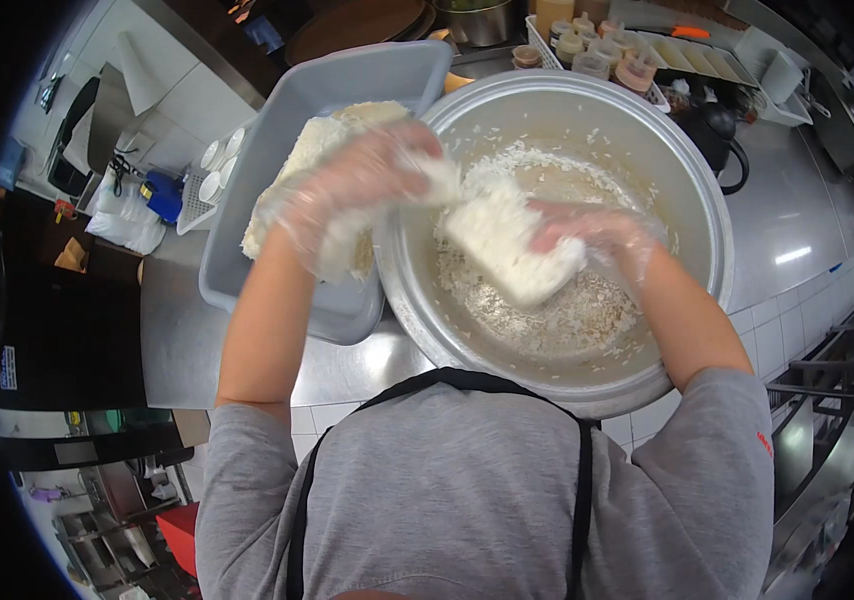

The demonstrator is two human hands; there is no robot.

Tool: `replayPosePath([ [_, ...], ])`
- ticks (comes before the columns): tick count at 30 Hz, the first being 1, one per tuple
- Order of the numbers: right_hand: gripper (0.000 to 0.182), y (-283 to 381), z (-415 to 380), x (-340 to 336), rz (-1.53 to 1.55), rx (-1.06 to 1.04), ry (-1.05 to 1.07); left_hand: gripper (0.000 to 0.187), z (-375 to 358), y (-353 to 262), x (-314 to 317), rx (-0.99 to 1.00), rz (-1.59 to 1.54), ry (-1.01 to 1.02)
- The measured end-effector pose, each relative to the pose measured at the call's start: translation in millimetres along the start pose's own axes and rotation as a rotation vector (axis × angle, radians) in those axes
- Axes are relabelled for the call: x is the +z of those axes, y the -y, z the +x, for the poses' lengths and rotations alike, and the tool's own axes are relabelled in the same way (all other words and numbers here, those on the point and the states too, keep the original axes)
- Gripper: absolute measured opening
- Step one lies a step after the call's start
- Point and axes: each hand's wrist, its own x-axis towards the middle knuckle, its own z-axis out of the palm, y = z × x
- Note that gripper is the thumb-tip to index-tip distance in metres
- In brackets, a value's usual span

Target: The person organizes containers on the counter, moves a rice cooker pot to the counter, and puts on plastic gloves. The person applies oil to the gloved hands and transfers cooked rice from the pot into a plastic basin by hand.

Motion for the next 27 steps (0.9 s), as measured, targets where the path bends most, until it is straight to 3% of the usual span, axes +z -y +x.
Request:
replayPosePath([
  [2, 0.057, 8.8, 2.6, -14.5, -0.030, -0.022, -0.090, 0.037, -7.5, 16.0, -34.1, 0.026, -0.333, -0.029],
  [3, 0.058, 12.1, 2.2, -18.8, -0.040, -0.031, -0.121, 0.039, -14.2, 49.4, -44.8, 0.160, -0.575, -0.059],
  [5, 0.061, 16.3, -4.0, -21.4, -0.008, -0.139, -0.257, 0.040, -41.6, 69.2, -61.9, 0.243, -0.795, -0.146],
  [6, 0.061, 22.1, -10.7, -18.3, -0.006, -0.142, -0.260, 0.040, -63.3, 58.8, -70.9, 0.188, -0.773, -0.204],
  [8, 0.067, 32.8, -24.1, -9.3, 0.053, -0.106, -0.320, 0.043, -78.3, 102.6, -91.2, -0.139, -0.597, -0.114],
  [10, 0.066, 26.1, -22.1, -26.2, 0.056, -0.085, -0.337, 0.042, -104.9, 136.5, -95.6, -0.338, -0.603, -0.042],
  [11, 0.065, 21.2, -17.5, -34.6, 0.054, -0.075, -0.345, 0.042, -112.3, 151.7, -90.7, -0.338, -0.605, -0.043],
  [13, 0.063, 11.5, -5.9, -45.9, 0.121, -0.082, -0.359, 0.037, -122.9, 174.6, -74.7, -0.477, -0.049, 0.002],
  [18, 0.056, 48.8, 26.7, 4.4, 0.256, -0.227, -0.280, 0.026, -116.8, 191.9, -18.6, -0.577, -0.143, -0.089],
  [21, 0.057, 71.7, 69.7, 31.6, 0.181, -0.526, -0.073, 0.017, -112.7, 193.2, -5.2, -0.581, -0.194, -0.127],
  [23, 0.055, 114.5, 68.1, 86.0, 0.054, -0.417, -0.055, 0.011, -114.9, 195.8, -2.0, -0.591, -0.173, -0.145],
  [25, 0.052, 126.7, 111.2, 94.5, -0.036, -0.361, -0.039, 0.010, -116.2, 204.1, 0.4, -0.518, -0.338, -0.193],
  [27, 0.050, 131.5, 133.9, 112.0, -0.130, -0.307, -0.019, 0.012, -116.0, 209.2, 3.0, -0.531, -0.294, -0.214],
])
